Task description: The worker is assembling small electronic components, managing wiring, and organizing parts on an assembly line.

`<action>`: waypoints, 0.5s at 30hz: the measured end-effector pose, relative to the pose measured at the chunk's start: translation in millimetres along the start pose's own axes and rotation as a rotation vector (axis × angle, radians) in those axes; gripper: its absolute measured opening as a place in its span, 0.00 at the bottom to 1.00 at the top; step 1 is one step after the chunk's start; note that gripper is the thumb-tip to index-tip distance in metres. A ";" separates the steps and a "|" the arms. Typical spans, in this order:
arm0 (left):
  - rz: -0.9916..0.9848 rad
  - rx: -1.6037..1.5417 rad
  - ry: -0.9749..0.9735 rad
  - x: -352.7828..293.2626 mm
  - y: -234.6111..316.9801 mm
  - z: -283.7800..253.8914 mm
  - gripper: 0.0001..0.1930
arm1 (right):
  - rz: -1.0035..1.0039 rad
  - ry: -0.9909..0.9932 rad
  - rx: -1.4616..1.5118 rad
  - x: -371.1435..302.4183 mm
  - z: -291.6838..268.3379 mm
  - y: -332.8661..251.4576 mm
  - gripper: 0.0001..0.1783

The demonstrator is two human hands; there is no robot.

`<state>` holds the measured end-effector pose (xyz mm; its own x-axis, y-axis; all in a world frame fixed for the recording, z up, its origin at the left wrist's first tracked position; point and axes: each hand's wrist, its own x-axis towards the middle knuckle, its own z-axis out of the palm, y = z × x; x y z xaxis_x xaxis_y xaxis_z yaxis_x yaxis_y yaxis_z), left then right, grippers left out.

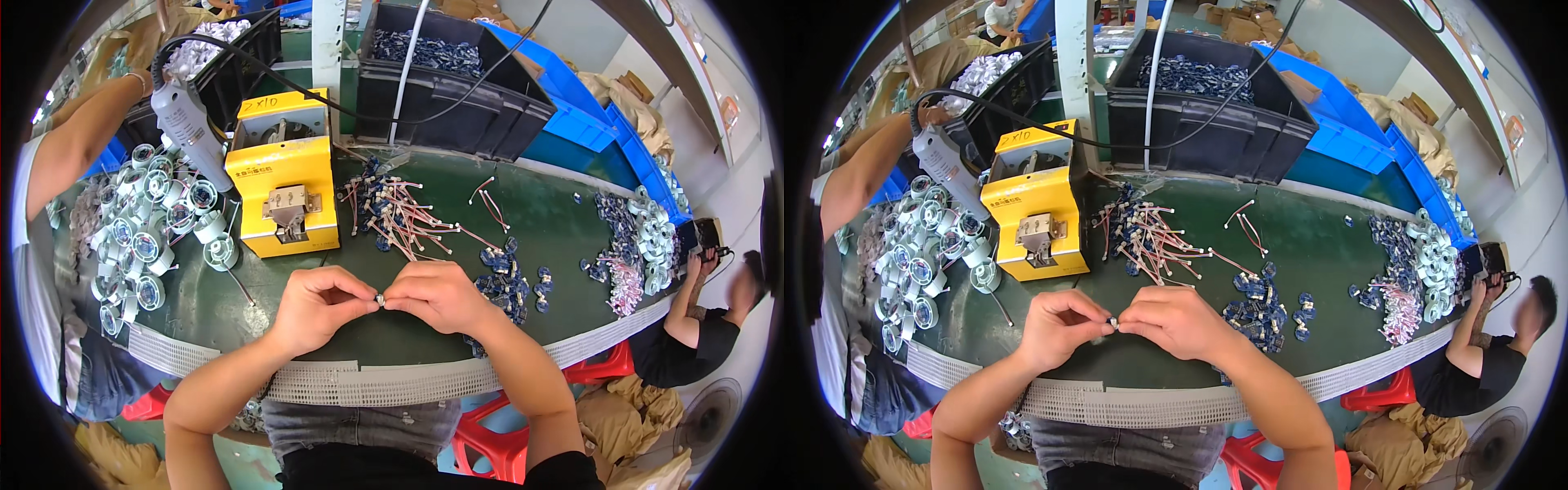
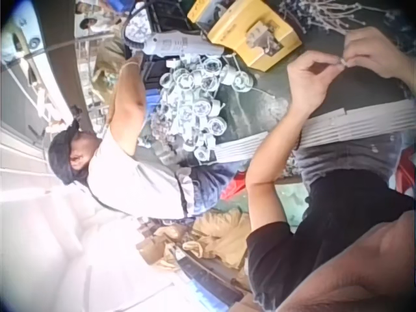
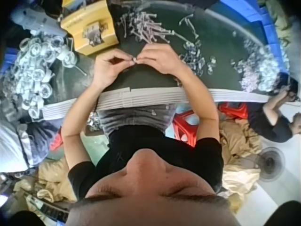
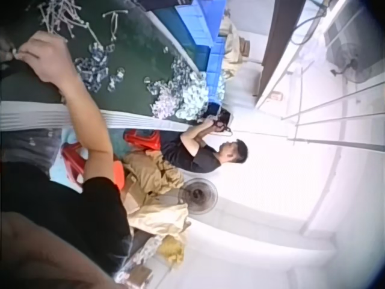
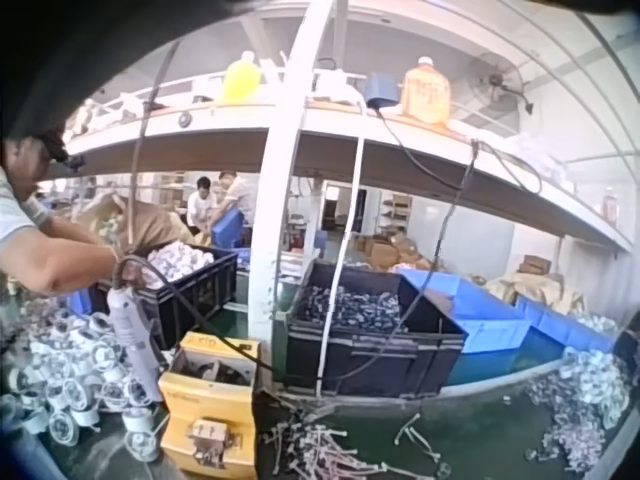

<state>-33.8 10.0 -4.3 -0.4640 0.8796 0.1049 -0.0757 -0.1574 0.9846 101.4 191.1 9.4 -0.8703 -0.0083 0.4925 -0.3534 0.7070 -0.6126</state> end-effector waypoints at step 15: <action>0.146 0.104 -0.085 -0.8 -0.8 6.4 0.08 | -0.131 -0.002 0.145 6.8 -1.0 5.1 0.06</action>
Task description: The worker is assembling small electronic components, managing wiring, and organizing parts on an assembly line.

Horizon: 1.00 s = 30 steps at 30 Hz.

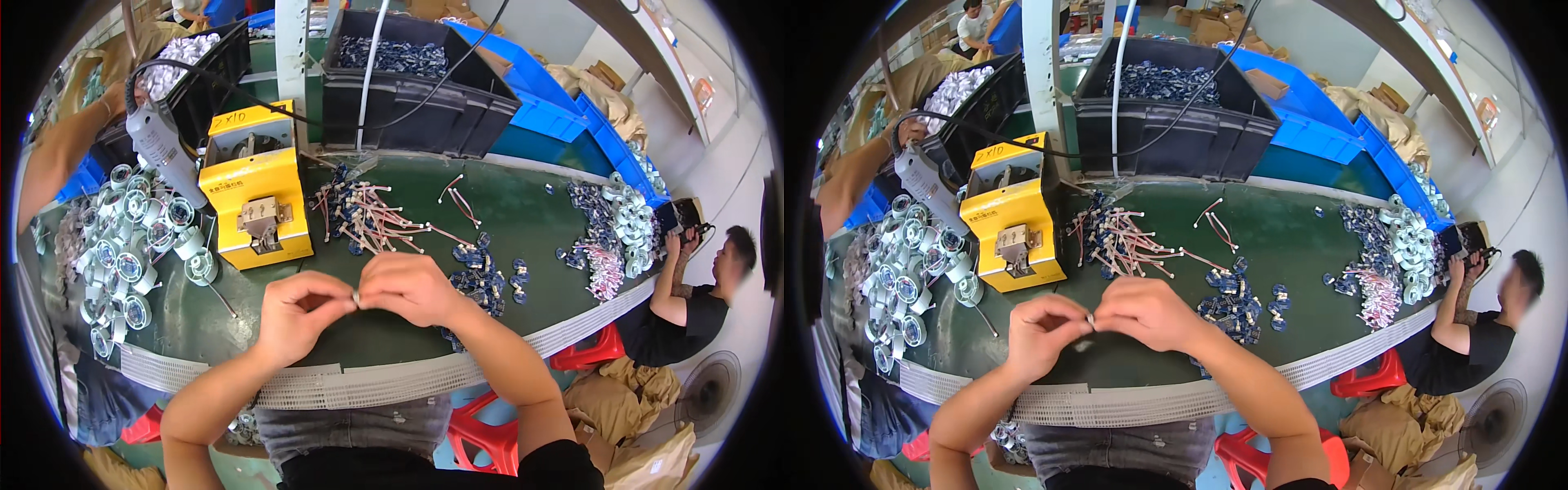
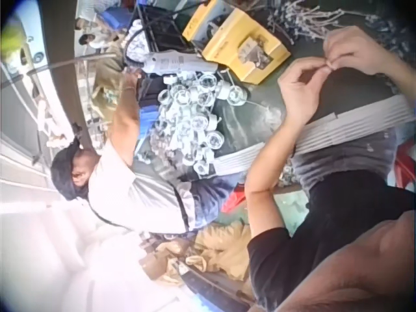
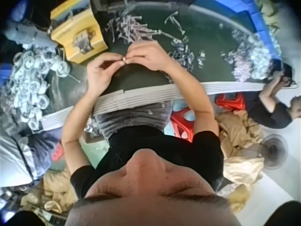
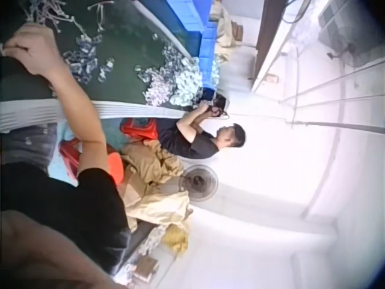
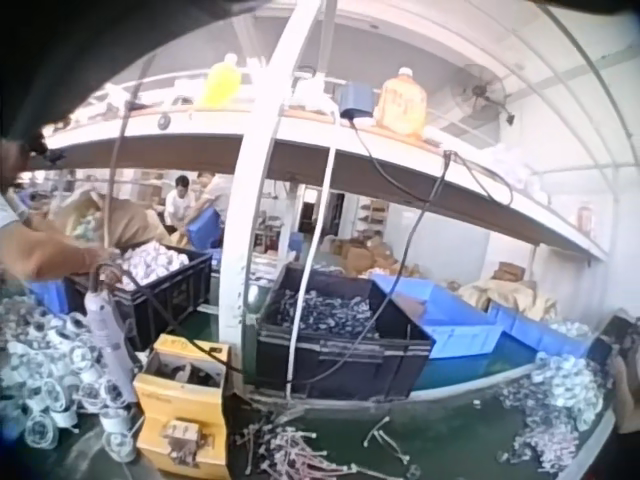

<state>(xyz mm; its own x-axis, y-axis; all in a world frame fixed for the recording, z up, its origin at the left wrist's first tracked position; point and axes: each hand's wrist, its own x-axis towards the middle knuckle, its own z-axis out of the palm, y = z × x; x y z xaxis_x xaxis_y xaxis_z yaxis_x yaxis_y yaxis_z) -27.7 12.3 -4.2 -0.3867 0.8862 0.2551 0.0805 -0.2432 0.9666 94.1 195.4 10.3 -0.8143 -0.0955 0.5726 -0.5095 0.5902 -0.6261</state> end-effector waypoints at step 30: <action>0.344 0.671 -0.327 59.1 -16.9 67.6 0.09 | 0.683 0.704 0.425 -21.4 -73.6 26.0 0.13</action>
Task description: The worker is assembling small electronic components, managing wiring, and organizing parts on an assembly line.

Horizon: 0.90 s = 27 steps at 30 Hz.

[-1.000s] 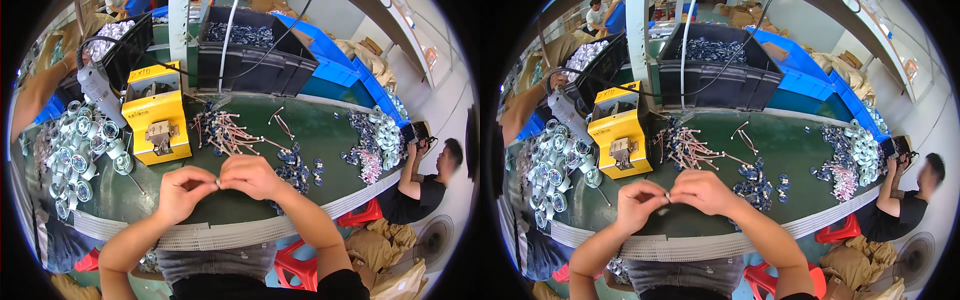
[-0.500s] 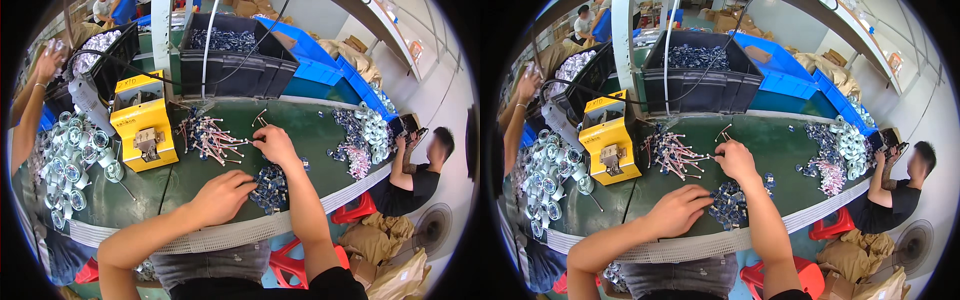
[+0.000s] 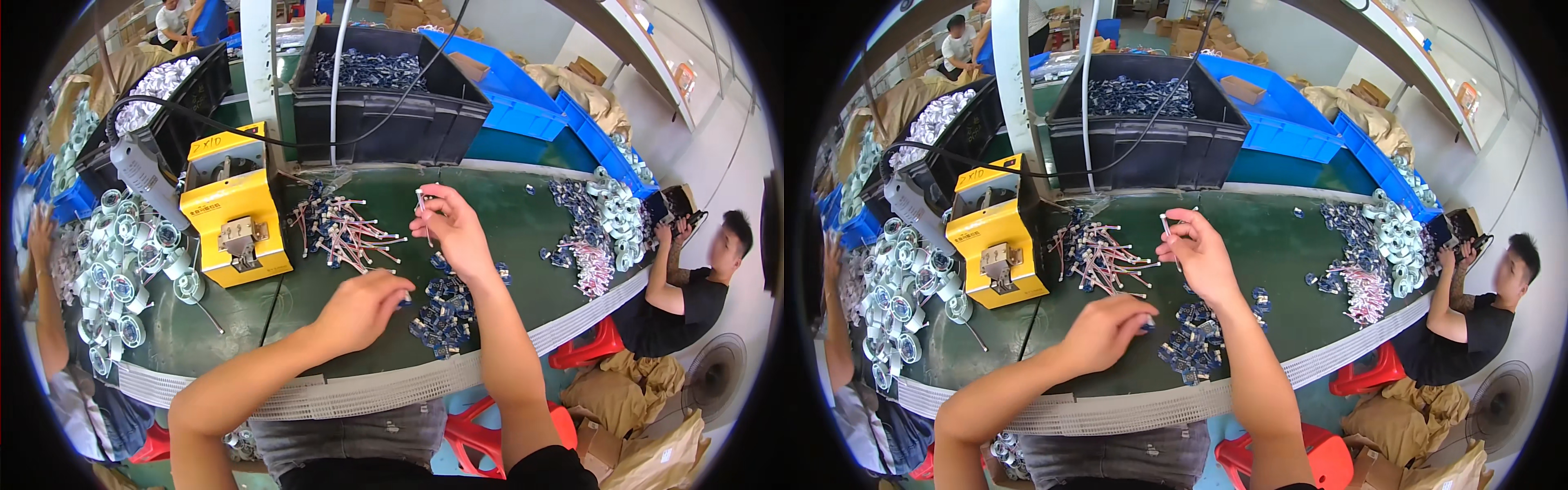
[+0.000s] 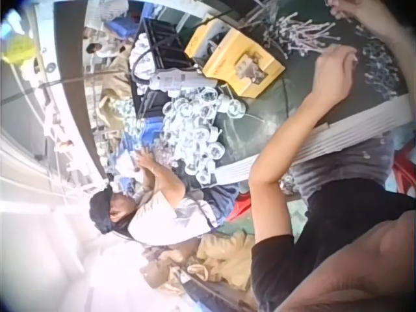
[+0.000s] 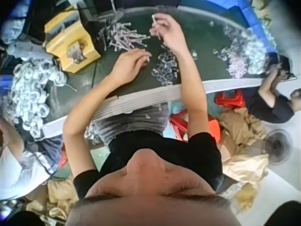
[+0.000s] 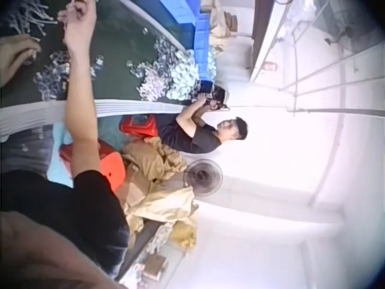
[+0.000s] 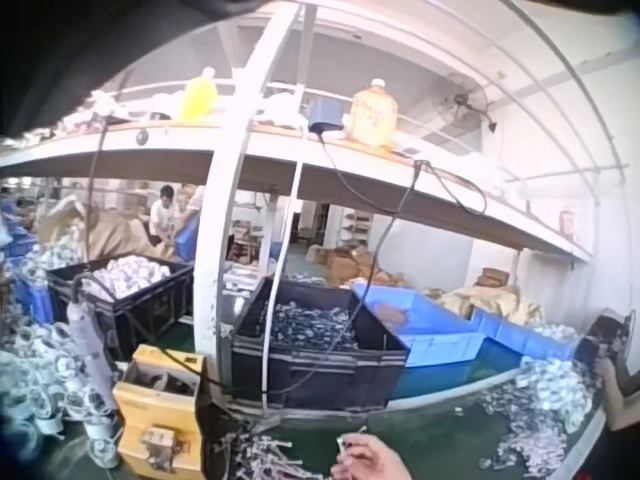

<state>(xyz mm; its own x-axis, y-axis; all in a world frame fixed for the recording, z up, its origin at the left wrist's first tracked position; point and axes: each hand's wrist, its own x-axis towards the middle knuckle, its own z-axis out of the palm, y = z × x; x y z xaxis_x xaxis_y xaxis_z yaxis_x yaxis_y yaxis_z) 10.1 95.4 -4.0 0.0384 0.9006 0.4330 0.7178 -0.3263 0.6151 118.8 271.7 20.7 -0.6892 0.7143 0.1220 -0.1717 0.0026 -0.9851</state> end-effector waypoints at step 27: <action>-0.669 -0.996 0.443 -73.5 -11.6 -53.6 0.11 | -0.179 -0.413 -0.542 -57.8 81.0 -4.1 0.06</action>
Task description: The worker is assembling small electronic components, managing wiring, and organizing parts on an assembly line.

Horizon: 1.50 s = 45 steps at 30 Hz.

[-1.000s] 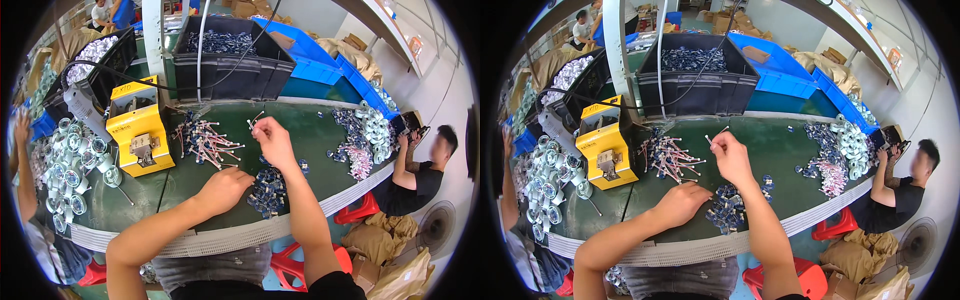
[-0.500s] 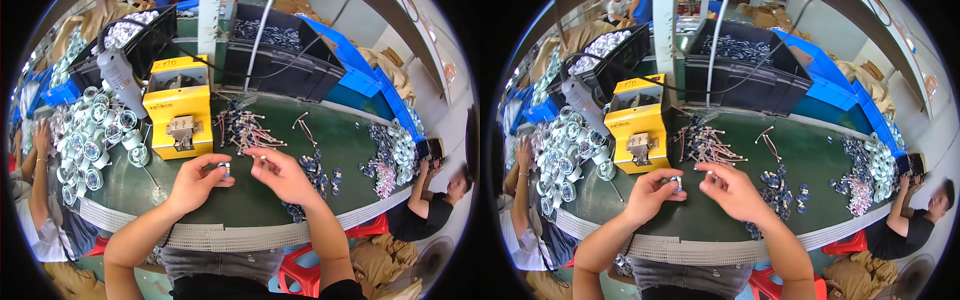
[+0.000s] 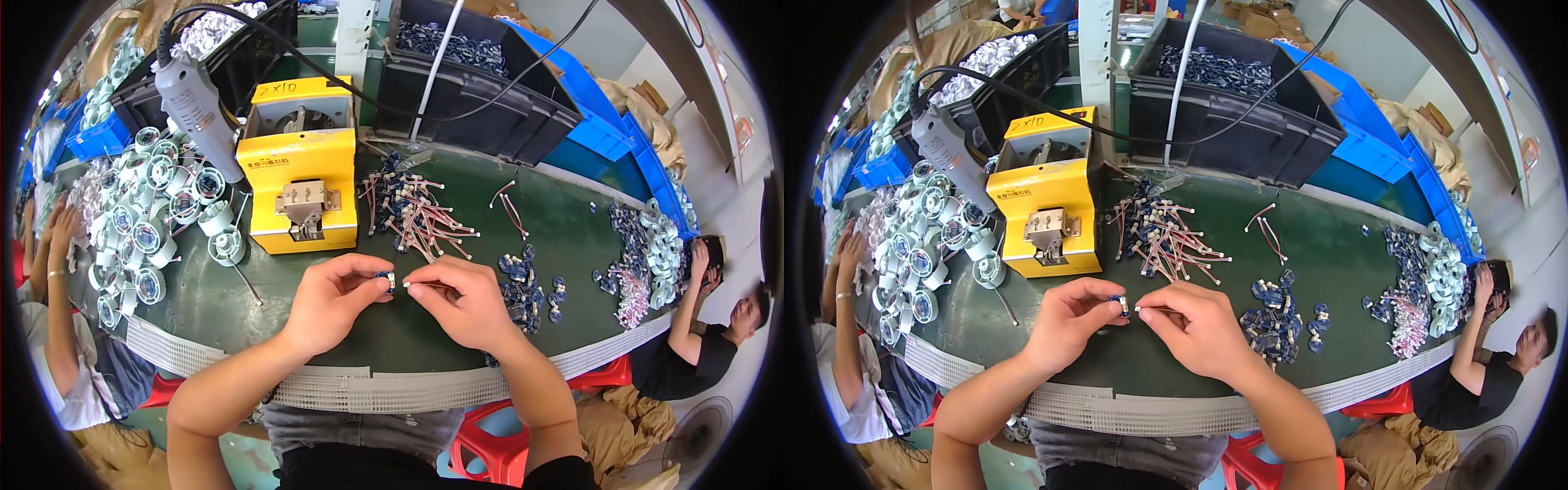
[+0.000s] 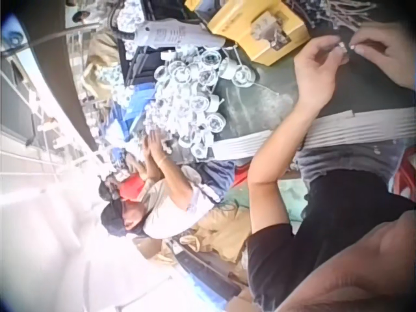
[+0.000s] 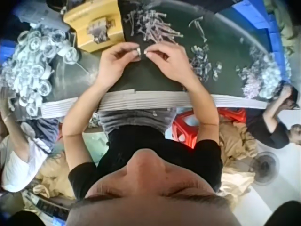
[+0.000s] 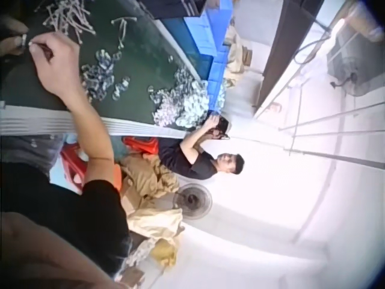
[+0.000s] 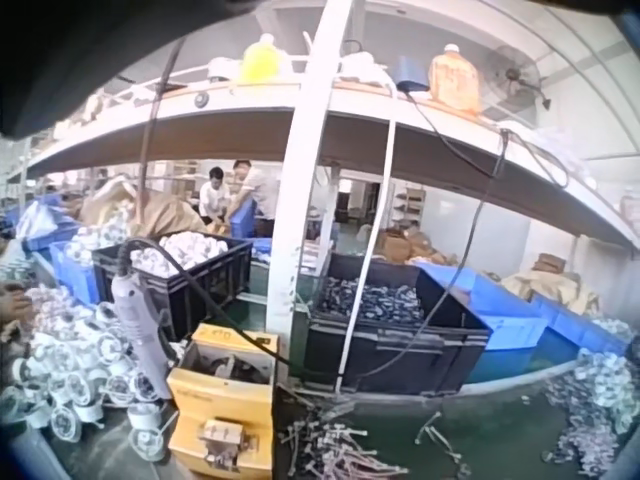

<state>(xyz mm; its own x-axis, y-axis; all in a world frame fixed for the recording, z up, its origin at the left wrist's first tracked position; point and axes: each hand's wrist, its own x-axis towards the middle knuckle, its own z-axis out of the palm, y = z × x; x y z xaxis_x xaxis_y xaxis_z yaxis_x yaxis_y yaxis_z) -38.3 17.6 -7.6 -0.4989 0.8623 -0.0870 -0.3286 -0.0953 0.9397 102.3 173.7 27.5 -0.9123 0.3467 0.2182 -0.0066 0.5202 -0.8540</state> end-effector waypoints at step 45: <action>0.085 0.175 0.045 -5.3 -2.7 6.0 0.09 | -0.270 0.055 -0.192 4.6 5.9 6.8 0.04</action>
<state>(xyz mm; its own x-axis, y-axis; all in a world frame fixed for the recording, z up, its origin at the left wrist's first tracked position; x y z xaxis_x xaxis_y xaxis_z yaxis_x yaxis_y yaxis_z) -30.0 16.3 -7.6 -0.5558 0.8312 -0.0163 -0.1413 -0.0751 0.9871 95.7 174.2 19.9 -0.8646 0.2155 0.4540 -0.1627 0.7347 -0.6586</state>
